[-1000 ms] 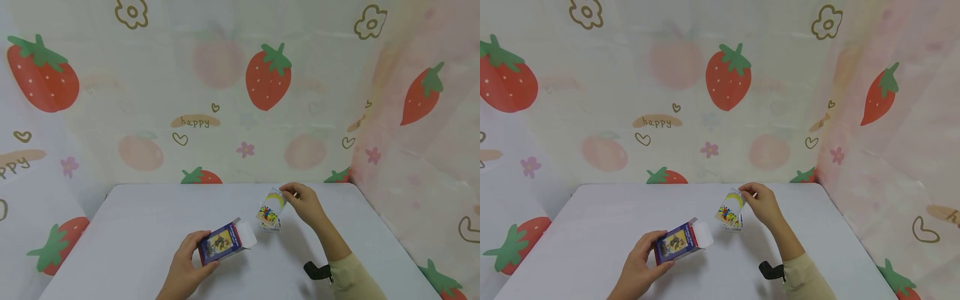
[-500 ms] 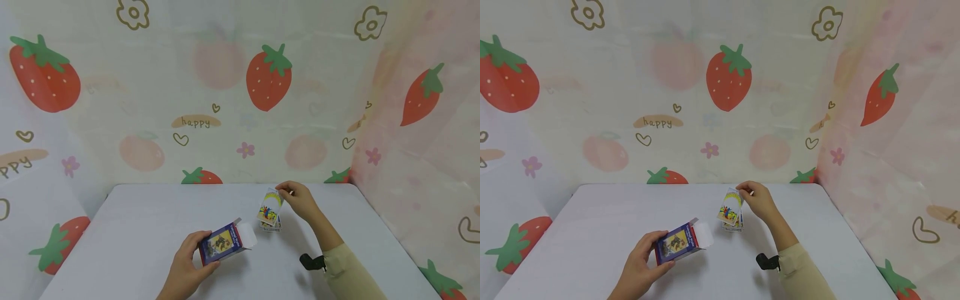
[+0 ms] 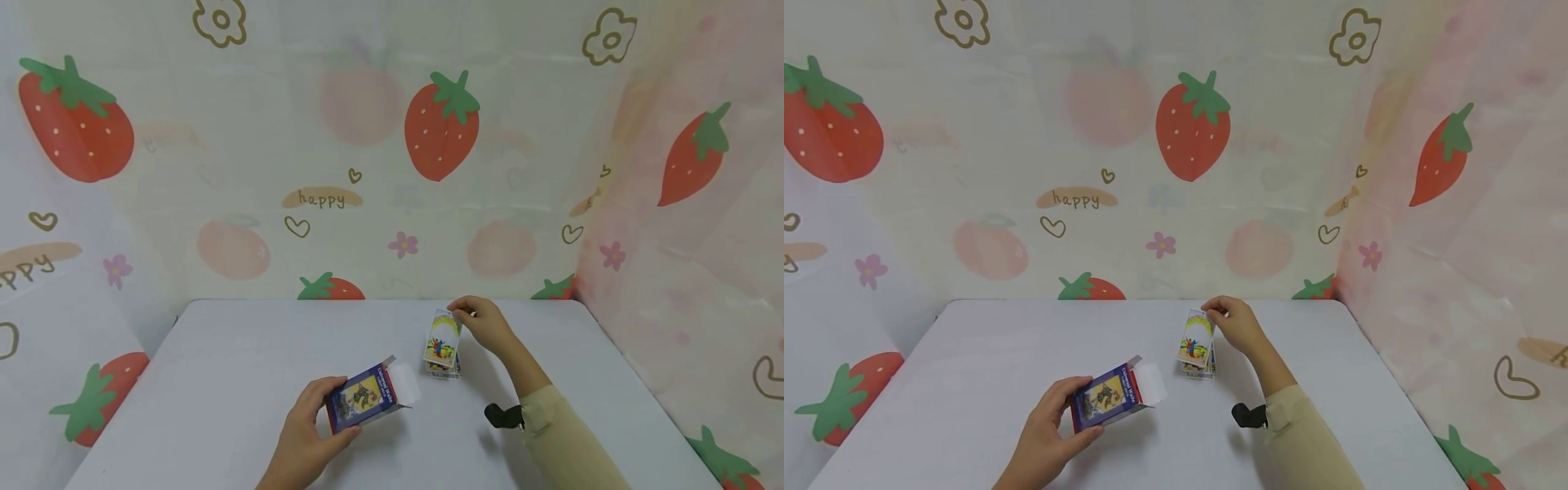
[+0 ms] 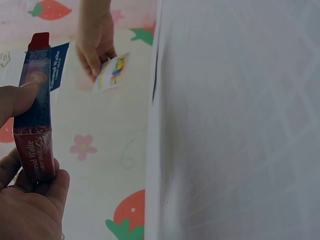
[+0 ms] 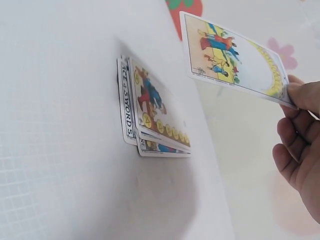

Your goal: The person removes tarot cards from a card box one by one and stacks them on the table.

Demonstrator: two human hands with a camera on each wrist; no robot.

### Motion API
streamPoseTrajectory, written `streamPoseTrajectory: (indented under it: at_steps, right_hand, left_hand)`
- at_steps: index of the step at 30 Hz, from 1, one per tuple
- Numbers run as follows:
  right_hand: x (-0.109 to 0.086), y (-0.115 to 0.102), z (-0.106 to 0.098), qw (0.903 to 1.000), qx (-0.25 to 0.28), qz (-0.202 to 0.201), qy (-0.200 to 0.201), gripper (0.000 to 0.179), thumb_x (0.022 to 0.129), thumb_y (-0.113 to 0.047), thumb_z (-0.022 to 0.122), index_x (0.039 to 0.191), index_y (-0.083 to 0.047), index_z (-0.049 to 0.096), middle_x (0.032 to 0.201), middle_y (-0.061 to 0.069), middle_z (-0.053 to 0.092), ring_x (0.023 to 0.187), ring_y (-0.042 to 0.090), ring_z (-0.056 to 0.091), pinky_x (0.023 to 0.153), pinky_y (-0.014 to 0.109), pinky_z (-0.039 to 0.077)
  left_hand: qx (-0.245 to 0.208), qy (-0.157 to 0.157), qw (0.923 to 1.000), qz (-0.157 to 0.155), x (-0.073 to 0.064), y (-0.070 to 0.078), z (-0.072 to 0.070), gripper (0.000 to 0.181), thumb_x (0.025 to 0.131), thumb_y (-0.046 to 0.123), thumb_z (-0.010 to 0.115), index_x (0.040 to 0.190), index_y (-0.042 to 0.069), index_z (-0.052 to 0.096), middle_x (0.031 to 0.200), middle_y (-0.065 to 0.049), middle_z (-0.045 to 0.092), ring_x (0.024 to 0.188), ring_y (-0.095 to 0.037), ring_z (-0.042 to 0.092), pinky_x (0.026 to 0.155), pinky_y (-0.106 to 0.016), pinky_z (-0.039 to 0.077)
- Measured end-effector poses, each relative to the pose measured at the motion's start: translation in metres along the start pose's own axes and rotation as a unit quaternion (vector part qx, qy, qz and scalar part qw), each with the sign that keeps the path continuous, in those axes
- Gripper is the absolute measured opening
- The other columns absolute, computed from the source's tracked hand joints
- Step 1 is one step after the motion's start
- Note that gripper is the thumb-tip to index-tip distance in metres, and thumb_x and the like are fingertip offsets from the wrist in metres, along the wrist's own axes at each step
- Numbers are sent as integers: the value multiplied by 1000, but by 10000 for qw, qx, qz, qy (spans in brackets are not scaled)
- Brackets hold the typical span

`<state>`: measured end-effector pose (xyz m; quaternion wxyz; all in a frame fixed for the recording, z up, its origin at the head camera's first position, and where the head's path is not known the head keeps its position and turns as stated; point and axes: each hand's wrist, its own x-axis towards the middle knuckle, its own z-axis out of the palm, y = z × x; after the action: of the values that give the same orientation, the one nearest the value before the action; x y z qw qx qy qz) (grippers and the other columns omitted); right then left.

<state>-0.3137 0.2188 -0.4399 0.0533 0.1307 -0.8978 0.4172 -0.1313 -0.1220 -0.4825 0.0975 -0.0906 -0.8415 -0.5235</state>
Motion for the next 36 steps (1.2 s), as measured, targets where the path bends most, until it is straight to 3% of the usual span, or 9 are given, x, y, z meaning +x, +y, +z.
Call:
streamPoseTrajectory:
  at_steps: [21,36]
  right_hand:
    - [17,27,22,9985,283,370,-288,16,102,-13,62,112,-6,73,99,7,68,92,20,57,78,32,47]
    - [17,42,36,9971,289,640,-283,16,102,-12,61,111,-7,73,103,8,69,92,20,59,77,31,50]
  left_hand:
    - [31,1,9999,-108,1,0,-1,73,74,29,94,136,33,56,136,13,55,122,-9,56,108,-41,50]
    - [72,-12,9999,-102,0,0,1,74,75,21,93,137,33,55,136,15,54,123,-8,55,109,-39,49]
